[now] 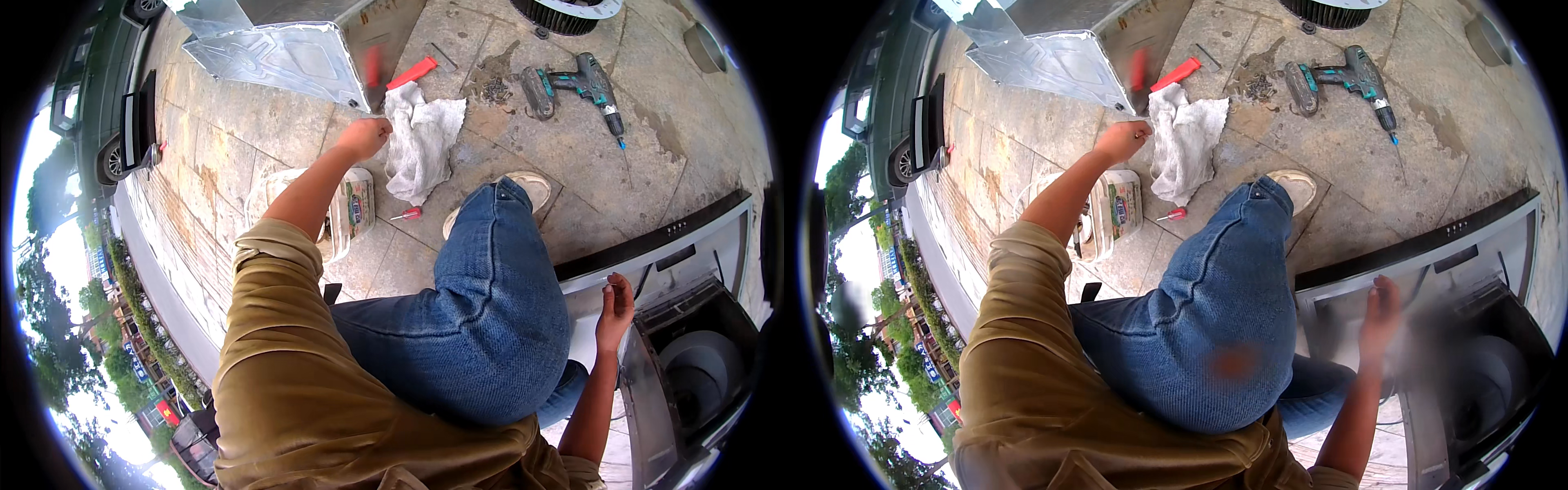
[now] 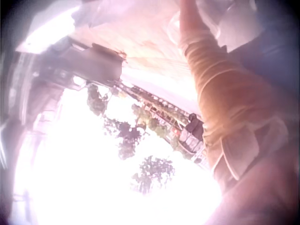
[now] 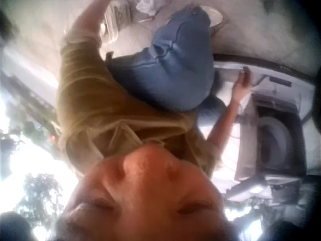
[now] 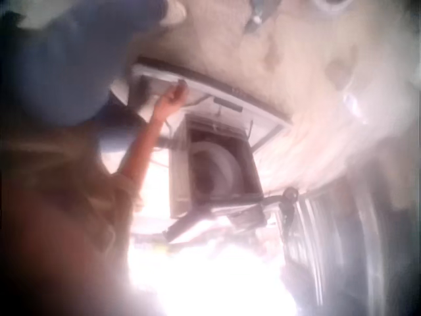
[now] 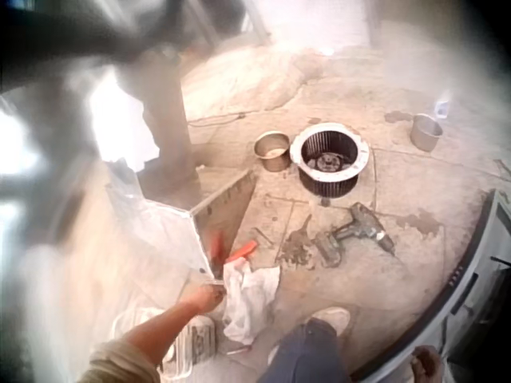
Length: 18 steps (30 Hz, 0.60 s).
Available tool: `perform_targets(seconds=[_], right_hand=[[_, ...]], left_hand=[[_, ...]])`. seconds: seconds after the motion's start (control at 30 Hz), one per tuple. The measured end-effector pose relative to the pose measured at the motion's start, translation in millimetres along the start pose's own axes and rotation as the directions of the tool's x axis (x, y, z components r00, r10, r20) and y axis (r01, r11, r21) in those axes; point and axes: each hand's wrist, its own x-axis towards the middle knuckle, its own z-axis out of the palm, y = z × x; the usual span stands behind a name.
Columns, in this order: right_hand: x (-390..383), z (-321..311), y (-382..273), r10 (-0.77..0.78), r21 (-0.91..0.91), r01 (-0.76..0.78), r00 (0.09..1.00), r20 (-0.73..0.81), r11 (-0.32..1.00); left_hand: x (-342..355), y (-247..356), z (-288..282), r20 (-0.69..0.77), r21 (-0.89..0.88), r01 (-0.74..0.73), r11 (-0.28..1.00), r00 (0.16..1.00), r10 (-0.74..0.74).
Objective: The person uses a power drill to remove screws from the central hub of a fan assembly inside a metal housing. They then remove the fan blade and the metal housing cover, placing them on the ground. The person proceeds to disconnect a power cord and remove a small electrical component from the side of the unit.
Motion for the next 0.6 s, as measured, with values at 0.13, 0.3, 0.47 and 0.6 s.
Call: perform_targets(seconds=[0.13,0.3,0.47,0.6], right_hand=[[-3,-4,-2,0.041,-0.022,-0.041,0.999,0.021,0.999],[-8,0,-6,0.045,0.047,-0.046,0.999,0.011,0.998],[-7,11,-4,0.075,0.070,-0.078,0.996,0.038,0.995],[-2,25,-21,0.103,0.199,-0.112,0.993,0.058,0.973]], left_hand=[[-35,44,36,0.531,0.002,-0.076,0.997,0.845,0.063],[-80,53,123,0.541,0.295,-0.175,0.939,0.841,-0.013],[-71,18,172,0.509,0.272,-0.334,0.903,0.846,0.159],[-46,83,108,0.413,0.160,-0.187,0.969,0.905,0.106]])
